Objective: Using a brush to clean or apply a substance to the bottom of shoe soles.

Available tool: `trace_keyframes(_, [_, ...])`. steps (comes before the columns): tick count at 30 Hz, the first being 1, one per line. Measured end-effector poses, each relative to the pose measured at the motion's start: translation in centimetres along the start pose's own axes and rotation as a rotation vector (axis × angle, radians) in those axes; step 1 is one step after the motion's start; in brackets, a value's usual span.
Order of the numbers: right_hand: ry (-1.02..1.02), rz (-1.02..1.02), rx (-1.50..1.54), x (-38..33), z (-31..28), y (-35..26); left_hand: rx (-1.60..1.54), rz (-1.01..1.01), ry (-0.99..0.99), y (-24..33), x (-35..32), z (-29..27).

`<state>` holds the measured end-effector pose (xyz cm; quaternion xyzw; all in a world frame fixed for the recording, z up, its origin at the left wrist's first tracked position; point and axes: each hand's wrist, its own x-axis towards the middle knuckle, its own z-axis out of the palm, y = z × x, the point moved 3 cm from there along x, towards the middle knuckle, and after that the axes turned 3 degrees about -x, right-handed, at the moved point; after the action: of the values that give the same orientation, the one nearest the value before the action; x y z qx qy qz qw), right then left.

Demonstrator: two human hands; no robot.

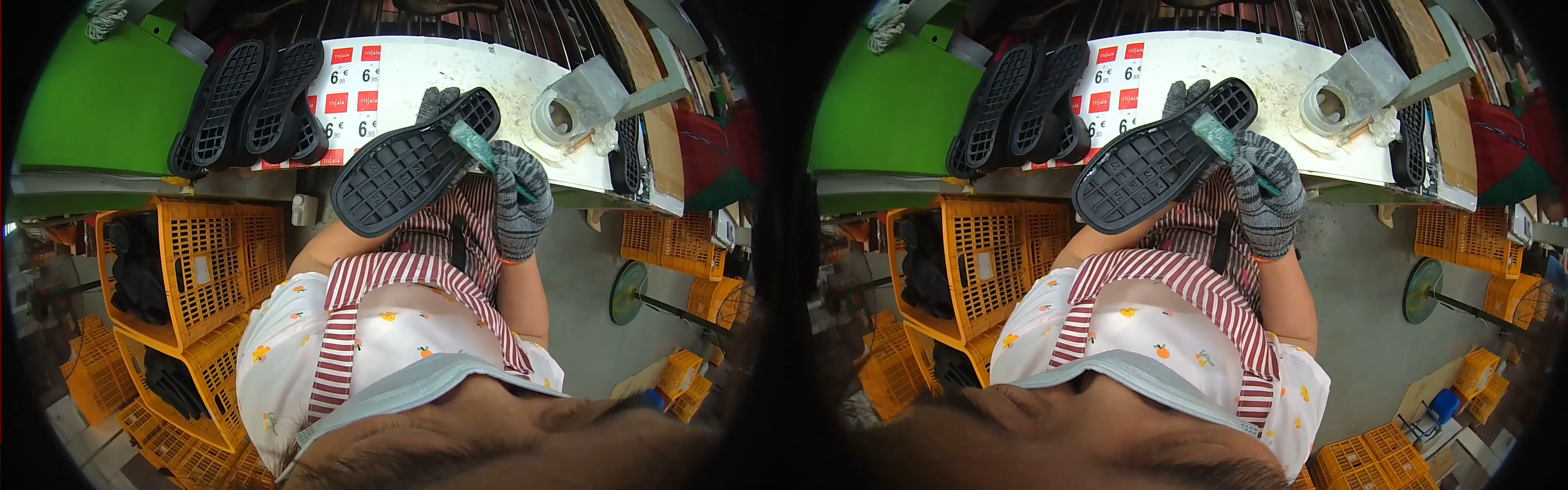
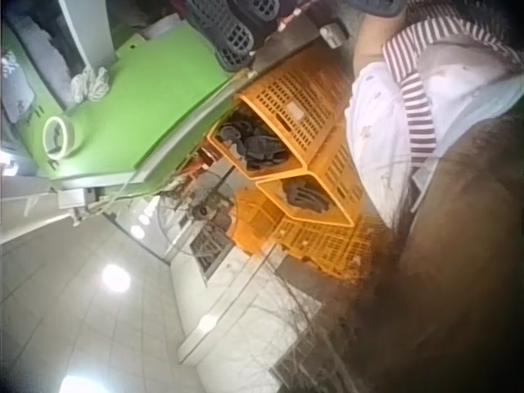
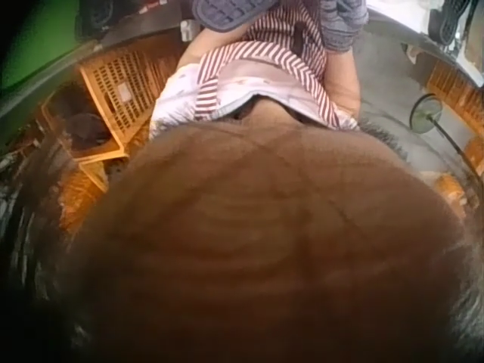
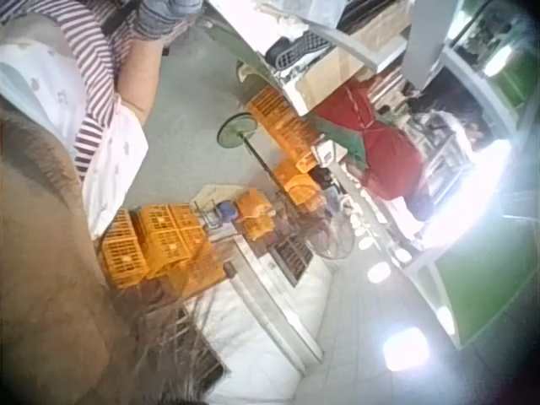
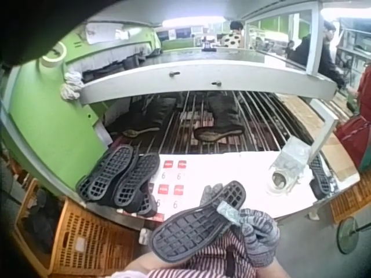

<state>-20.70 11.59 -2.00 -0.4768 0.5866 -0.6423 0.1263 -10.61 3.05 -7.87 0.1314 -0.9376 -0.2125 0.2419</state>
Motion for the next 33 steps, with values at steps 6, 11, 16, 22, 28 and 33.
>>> trace_keyframes(6, [-0.019,-0.123,-0.13,-0.3,0.6,-1.4,-0.053,0.032,-0.002,-0.1,-0.2,0.6])
trace_keyframes(11, [-0.131,-0.249,-0.09,-0.8,2.1,-2.8,-0.094,0.039,-0.006,-0.2,-0.8,0.9])
trace_keyframes(16, [-0.284,-0.345,-0.078,-0.9,3.5,-4.5,-0.128,0.03,0.005,-0.5,-1.8,1.0])
trace_keyframes(22, [-0.407,-0.426,-0.1,-1.1,4.5,-5.1,-0.179,0.035,0.03,-0.8,-2.5,1.2])
trace_keyframes(28, [-0.477,-0.464,-0.064,-0.3,4.5,-5.7,-0.227,0.059,0.061,-1.1,-2.4,1.3])
trace_keyframes(33, [-0.503,-0.451,-0.02,0.7,4.1,-6.2,-0.262,0.093,0.089,-1.3,-1.6,1.2])
